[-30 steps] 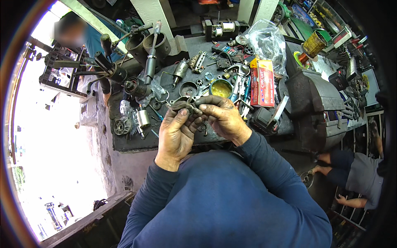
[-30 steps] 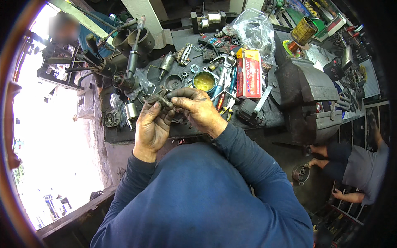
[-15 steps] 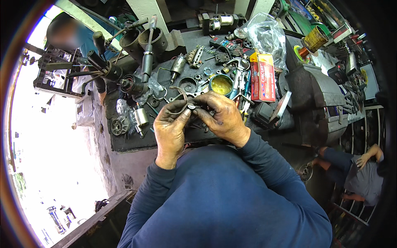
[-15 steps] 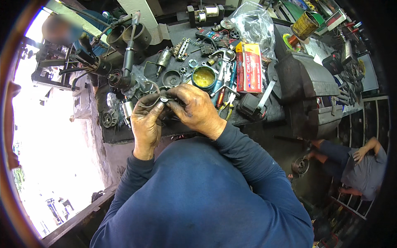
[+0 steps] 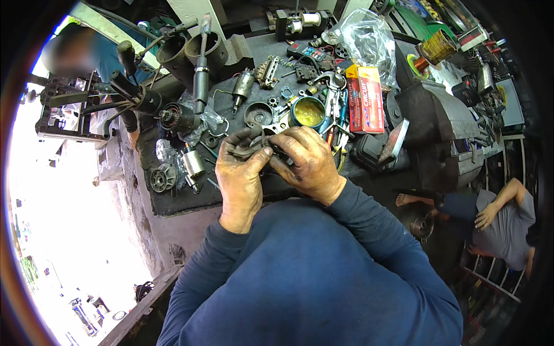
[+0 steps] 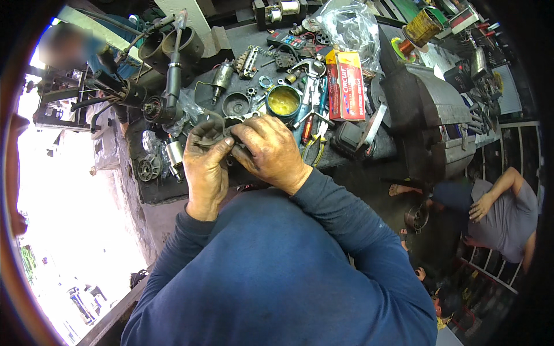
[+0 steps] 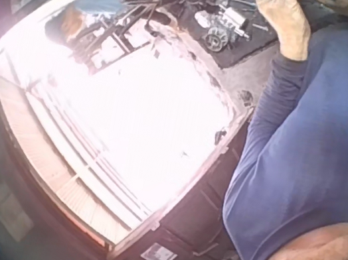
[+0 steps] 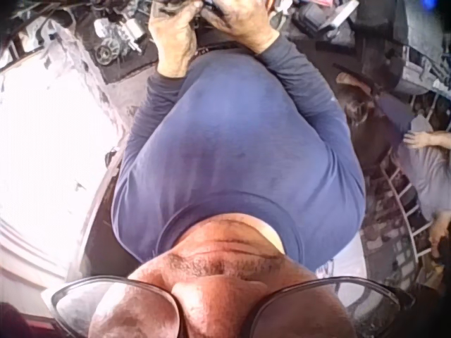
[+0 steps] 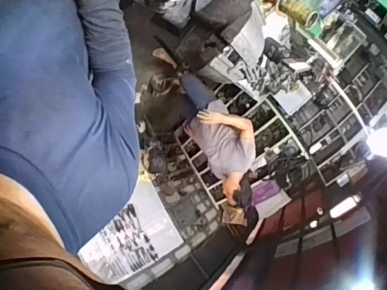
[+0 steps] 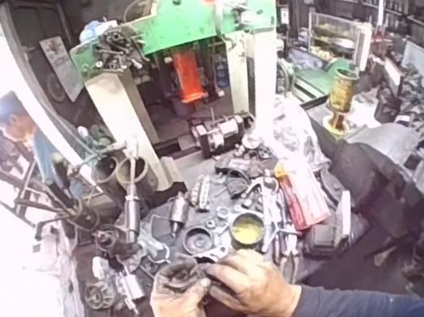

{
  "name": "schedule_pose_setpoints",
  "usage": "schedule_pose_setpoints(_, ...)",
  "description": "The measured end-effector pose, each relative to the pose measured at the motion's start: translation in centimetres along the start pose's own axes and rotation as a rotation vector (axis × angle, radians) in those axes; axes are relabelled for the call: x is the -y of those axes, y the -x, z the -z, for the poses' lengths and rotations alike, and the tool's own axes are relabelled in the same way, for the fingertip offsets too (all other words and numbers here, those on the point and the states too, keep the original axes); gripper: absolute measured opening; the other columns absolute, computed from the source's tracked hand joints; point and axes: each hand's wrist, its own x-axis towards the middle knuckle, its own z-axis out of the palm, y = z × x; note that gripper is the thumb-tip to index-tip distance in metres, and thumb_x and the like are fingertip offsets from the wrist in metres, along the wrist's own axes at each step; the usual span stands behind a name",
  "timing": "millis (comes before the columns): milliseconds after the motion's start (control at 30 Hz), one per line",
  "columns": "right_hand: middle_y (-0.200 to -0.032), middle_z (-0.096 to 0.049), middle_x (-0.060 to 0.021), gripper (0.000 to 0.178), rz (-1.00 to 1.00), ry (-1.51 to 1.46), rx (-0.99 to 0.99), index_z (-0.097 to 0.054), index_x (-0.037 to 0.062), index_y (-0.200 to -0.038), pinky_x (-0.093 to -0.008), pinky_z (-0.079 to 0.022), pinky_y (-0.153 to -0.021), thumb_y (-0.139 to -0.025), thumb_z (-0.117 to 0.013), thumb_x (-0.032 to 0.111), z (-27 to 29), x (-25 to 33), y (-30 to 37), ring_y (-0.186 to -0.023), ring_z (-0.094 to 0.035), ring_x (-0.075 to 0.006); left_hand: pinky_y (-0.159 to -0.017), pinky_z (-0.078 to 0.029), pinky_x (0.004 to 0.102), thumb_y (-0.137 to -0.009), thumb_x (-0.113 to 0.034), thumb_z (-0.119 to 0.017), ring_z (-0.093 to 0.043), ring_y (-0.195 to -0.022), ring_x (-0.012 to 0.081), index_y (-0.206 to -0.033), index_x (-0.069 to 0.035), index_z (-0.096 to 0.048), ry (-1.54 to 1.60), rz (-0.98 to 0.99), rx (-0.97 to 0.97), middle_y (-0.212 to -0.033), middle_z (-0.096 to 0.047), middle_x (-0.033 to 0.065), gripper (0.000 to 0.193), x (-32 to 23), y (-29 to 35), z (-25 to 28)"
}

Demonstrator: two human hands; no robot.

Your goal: The person walks to a workbench and assembles small mechanical components by hand, fitting a ring into a housing and inserting a cylindrical part. The person handles multiple small parts and tools on the bench while assembling the mechanism.

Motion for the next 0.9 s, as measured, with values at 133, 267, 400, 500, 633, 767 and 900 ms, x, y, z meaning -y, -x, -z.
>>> schedule_pose_setpoints(133, -0.1, -0.07, -0.0138, 0.035, -0.001, 0.01, -0.066, -0.07, 0.0049, -0.113, -0.0468, -0.056, -0.085, -0.084, -0.082, 0.02, -0.2, 0.5, -0.7, -0.093, -0.069, -0.0348, -0.1, -0.058, 0.0318, -0.094, 0.01, -0.074, -0.07, -0.11, 0.0202, -0.135, 0.005, -0.056, 0.047, 0.096, 0.027, -0.125, -0.068, 0.0136, 0.045, -1.0, -0.5, -0.2)
schedule_pose_setpoints(267, -0.091, -0.071, -0.0165, 0.029, -0.157, -0.077, -0.096, -0.072, 0.0007, -0.105, -0.0459, -0.058, -0.074, -0.088, -0.081, 0.022, 1.0, -0.9, -2.7, -0.082, -0.07, -0.036, -0.111, -0.054, 0.0415, -0.104, -0.003, -0.064, -0.066, -0.129, 0.0295, -0.149, 0.003, -0.048, -0.012, -0.022, 0.17, -0.141, -0.063, 0.0222, 0.049, -2.7, -1.7, 0.6)
schedule_pose_setpoints(400, -0.093, -0.078, -0.0195, 0.035, -0.46, -0.185, -0.007, -0.077, -0.0052, -0.104, -0.0376, -0.06, -0.075, -0.085, -0.083, 0.023, 5.0, -2.1, -2.2, -0.077, -0.076, -0.0283, -0.107, -0.057, 0.0411, -0.104, -0.006, -0.067, -0.072, -0.12, 0.0291, -0.144, 0.004, -0.055, -0.457, -0.067, 0.171, -0.13, -0.071, 0.0204, 0.043, -6.1, -3.4, 4.3)
schedule_pose_setpoints(500, -0.093, -0.078, -0.0195, 0.033, -0.512, -0.187, 0.204, -0.078, -0.0056, -0.103, -0.0377, -0.059, -0.075, -0.084, -0.083, 0.021, 7.2, -1.9, -0.6, -0.081, -0.077, -0.0269, -0.096, -0.059, 0.0353, -0.095, -0.009, -0.08, -0.072, -0.108, 0.0223, -0.116, -0.002, -0.076, -1.039, -0.241, 0.241, -0.12, -0.074, 0.0123, 0.023, -6.3, -2.7, 5.9)
schedule_pose_setpoints(633, -0.092, -0.078, -0.0195, 0.033, -0.573, -0.225, 0.335, -0.077, -0.0059, -0.102, -0.0387, -0.059, -0.076, -0.08, -0.084, 0.018, 7.3, 0.1, 1.5, -0.08, -0.076, -0.0303, -0.098, -0.054, 0.0438, -0.088, -0.024, -0.085, -0.065, -0.111, 0.0339, -0.114, -0.007, -0.079, -1.407, -0.475, 0.47, -0.115, -0.066, 0.015, 0.032, -4.9, -2.8, 5.5)
schedule_pose_setpoints(767, -0.084, -0.073, -0.021, 0.032, -0.542, -0.122, 0.348, -0.075, -0.0069, -0.096, -0.0405, -0.056, -0.07, -0.078, -0.084, 0.018, 6.0, 1.4, 1.6, -0.073, -0.071, -0.0324, -0.098, -0.052, 0.0461, -0.086, -0.023, -0.085, -0.061, -0.112, 0.0376, -0.118, -0.011, -0.081, -1.554, -0.509, 0.607, -0.119, -0.063, 0.0193, 0.034, -4.0, -4.8, 4.0)
schedule_pose_setpoints(900, -0.073, -0.068, -0.0246, 0.035, -0.601, -0.023, 0.387, -0.072, -0.0054, -0.084, -0.0488, -0.055, -0.067, -0.077, -0.079, 0.028, 5.7, 1.8, 0.1, -0.07, -0.07, -0.0429, -0.097, -0.051, 0.0469, -0.088, -0.023, -0.083, -0.061, -0.11, 0.0358, -0.114, -0.011, -0.081, -1.687, -0.617, 0.739, -0.117, -0.064, 0.0172, 0.029, -4.3, -6.2, 3.7)
